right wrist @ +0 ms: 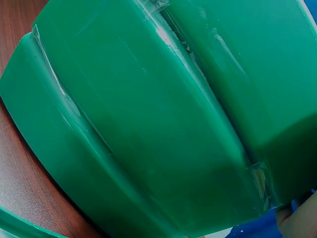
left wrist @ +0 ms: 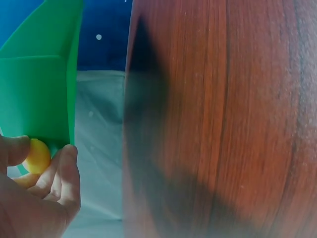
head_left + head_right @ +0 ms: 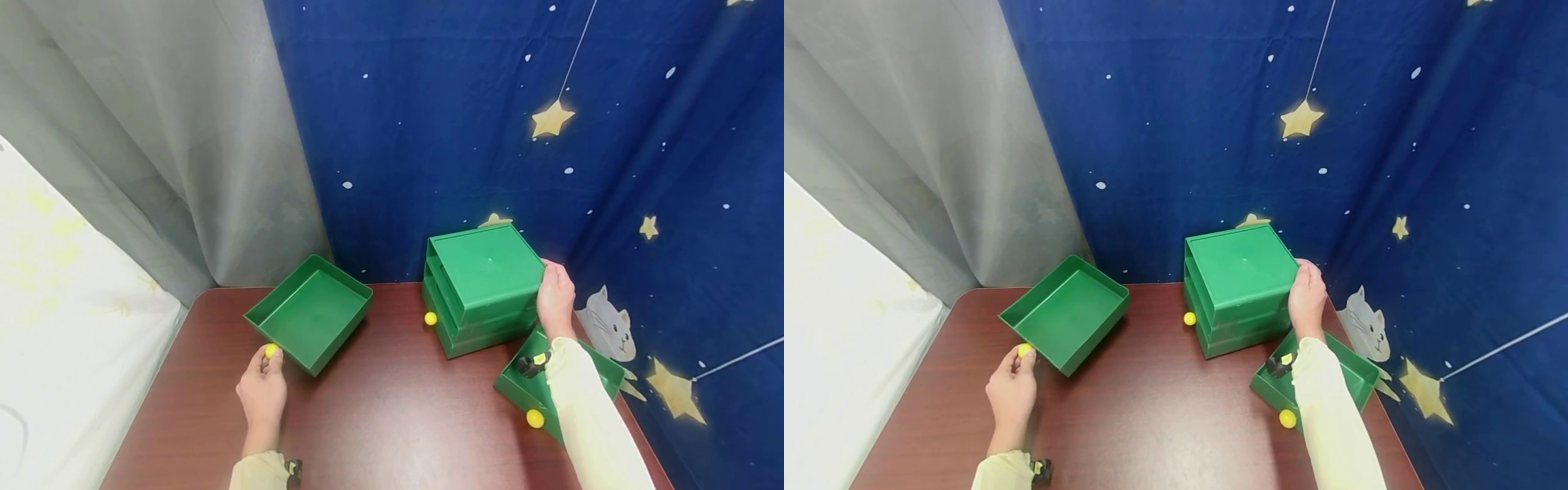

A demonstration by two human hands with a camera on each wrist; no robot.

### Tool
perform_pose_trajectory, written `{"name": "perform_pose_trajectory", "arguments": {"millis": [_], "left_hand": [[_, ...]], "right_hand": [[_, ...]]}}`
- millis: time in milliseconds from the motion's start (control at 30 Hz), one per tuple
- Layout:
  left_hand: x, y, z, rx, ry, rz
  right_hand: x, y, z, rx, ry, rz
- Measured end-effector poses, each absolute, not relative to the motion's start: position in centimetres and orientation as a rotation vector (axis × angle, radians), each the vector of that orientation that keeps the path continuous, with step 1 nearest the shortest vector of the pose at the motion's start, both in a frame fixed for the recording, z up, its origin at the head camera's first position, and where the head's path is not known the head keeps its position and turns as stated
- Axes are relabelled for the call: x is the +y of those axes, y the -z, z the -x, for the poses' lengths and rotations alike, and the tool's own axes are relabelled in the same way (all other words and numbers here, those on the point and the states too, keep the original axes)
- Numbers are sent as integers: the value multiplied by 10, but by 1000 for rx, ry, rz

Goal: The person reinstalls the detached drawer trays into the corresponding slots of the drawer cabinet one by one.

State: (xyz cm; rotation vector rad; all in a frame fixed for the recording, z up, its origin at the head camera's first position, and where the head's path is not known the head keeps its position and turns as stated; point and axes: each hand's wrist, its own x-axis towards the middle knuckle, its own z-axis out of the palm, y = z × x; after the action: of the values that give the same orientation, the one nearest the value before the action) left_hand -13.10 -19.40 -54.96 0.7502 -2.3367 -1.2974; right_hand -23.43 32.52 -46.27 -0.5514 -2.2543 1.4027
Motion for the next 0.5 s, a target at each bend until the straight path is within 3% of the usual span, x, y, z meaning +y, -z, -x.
{"name": "perform_pose_trajectory", "arguments": {"millis": [500], "left_hand": [[-184, 547, 135, -2347, 1338, -692]], "right_hand": [[325, 463, 234, -2253, -1395, 548]]}}
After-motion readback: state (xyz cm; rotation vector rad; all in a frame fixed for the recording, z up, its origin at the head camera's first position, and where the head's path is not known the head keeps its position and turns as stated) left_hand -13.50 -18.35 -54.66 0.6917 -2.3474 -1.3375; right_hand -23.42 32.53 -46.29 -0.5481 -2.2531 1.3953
